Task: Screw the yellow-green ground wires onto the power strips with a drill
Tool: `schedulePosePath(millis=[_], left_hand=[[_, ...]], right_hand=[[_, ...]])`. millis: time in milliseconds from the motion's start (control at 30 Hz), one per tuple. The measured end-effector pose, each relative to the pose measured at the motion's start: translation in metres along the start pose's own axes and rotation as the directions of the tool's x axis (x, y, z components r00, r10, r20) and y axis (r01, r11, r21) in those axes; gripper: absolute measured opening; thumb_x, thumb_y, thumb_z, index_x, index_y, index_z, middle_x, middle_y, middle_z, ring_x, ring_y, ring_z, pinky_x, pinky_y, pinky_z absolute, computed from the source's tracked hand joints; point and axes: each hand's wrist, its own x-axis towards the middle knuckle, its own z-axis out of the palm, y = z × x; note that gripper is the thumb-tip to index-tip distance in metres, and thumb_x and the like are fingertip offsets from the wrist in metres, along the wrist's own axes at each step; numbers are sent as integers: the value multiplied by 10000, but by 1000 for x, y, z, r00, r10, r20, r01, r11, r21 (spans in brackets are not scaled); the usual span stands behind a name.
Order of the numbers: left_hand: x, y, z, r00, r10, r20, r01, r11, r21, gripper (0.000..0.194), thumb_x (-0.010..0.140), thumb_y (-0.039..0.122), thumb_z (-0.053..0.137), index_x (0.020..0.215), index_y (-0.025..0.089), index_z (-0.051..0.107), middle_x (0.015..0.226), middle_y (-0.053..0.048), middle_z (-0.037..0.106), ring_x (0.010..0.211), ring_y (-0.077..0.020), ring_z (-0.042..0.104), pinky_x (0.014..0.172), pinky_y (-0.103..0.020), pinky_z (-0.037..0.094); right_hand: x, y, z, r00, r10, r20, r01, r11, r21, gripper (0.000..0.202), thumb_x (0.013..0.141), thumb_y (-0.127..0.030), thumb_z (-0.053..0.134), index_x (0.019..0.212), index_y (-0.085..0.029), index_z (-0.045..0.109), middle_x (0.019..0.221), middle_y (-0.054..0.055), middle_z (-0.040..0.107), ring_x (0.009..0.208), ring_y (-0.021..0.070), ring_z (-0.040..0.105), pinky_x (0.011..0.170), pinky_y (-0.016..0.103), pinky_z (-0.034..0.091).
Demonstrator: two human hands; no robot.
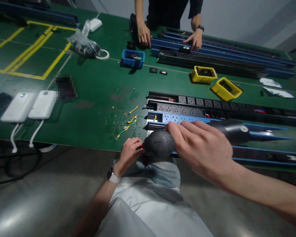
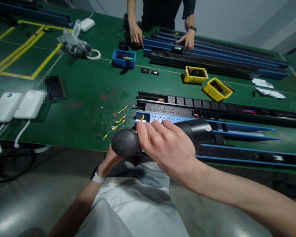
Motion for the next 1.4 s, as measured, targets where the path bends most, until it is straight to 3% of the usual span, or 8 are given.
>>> schedulePosePath(millis=[1033,1400], left_hand=[[0,-3,1,1000,17,0,-17,999,48,296,904,473,592,870,219,741,907,-39,713,868,-187,623,842,-314,485],[-1,-4,4,998,59,14,-60,991,121,280,951,383,531,895,204,739,964,-53,715,882,-186,623,875,-315,449]], right_hand=[[0,0,-2,1000,1,2,-1,1000,12,100,861,-101,489,829,-196,496,653,-21,576,637,150,499,658,291,261],[1,1,1,1000,19,5,-19,1000,3,110,852,-104,480,808,-205,472,647,-19,581,631,152,510,658,286,267]])
